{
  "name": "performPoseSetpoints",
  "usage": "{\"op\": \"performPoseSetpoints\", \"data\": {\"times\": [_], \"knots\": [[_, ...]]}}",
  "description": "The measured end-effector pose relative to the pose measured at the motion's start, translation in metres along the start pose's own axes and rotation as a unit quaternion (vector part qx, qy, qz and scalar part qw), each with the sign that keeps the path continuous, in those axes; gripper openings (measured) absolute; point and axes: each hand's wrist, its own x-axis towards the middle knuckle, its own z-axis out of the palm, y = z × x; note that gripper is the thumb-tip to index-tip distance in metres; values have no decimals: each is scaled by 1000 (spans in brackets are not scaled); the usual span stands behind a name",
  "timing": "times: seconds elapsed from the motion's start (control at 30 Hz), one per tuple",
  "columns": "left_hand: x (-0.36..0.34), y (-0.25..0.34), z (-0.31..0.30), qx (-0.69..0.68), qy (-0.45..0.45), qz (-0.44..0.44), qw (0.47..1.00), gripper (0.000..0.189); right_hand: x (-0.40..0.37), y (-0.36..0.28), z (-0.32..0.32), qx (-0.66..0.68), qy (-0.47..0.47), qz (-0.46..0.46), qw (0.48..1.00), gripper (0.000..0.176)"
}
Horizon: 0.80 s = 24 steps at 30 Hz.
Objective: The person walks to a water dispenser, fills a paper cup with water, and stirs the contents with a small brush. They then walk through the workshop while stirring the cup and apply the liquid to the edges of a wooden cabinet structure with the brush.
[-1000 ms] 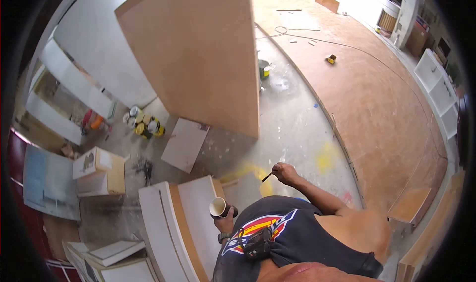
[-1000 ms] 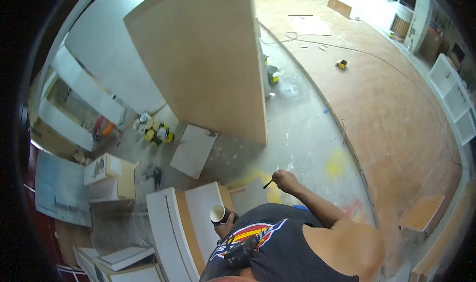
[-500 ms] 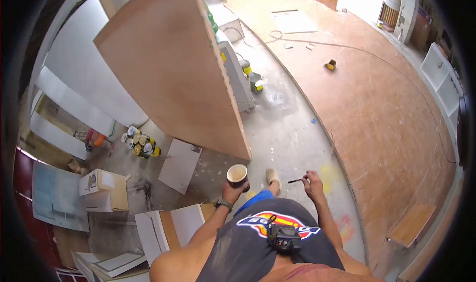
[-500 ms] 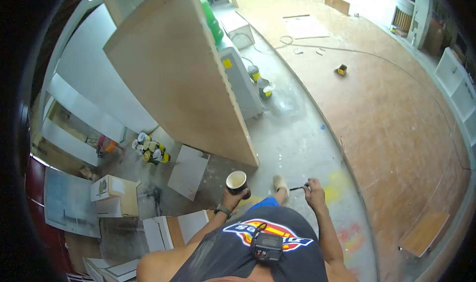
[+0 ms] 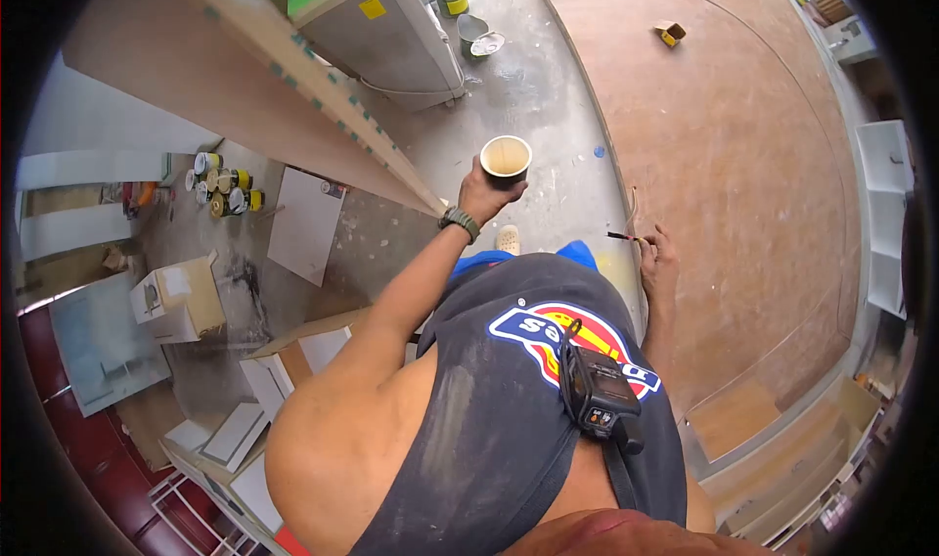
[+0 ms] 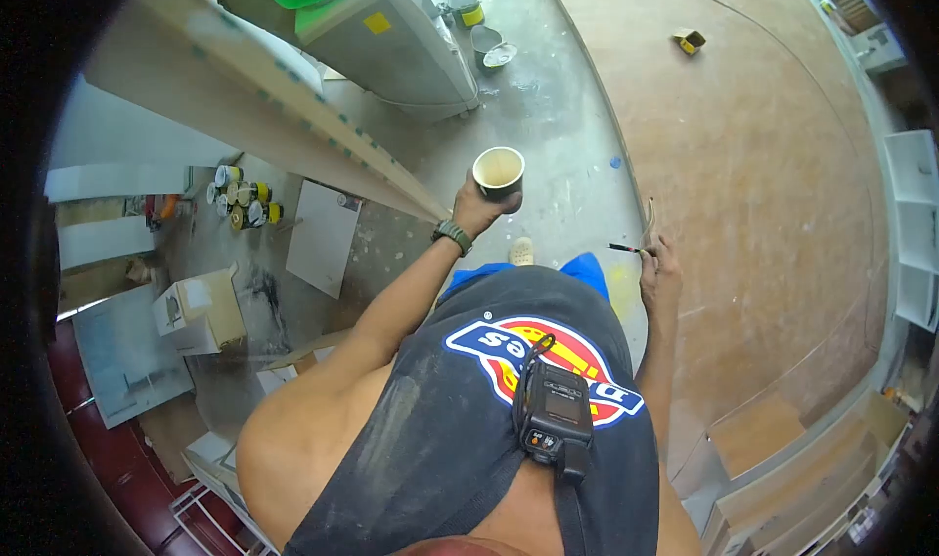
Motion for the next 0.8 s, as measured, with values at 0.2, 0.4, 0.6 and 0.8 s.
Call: {"op": "performPoseSetpoints", "data": {"times": [0.2,0.4,0.6,0.8], "knots": [[102,33,48,37,-2,-21,999,87,129,59,-2,-42,-18,-22,999,14],[157,48,79,22,125,-135,983,88,353,61,-29,-44,-75,-147,985,15],[186,63,88,40,308,-225,923,82,543,-34,-29,-43,-193,-253,947,10],[233,59,94,31,360,-282,889,85,630,-116,34,-6,-242,-374,895,9]]}}
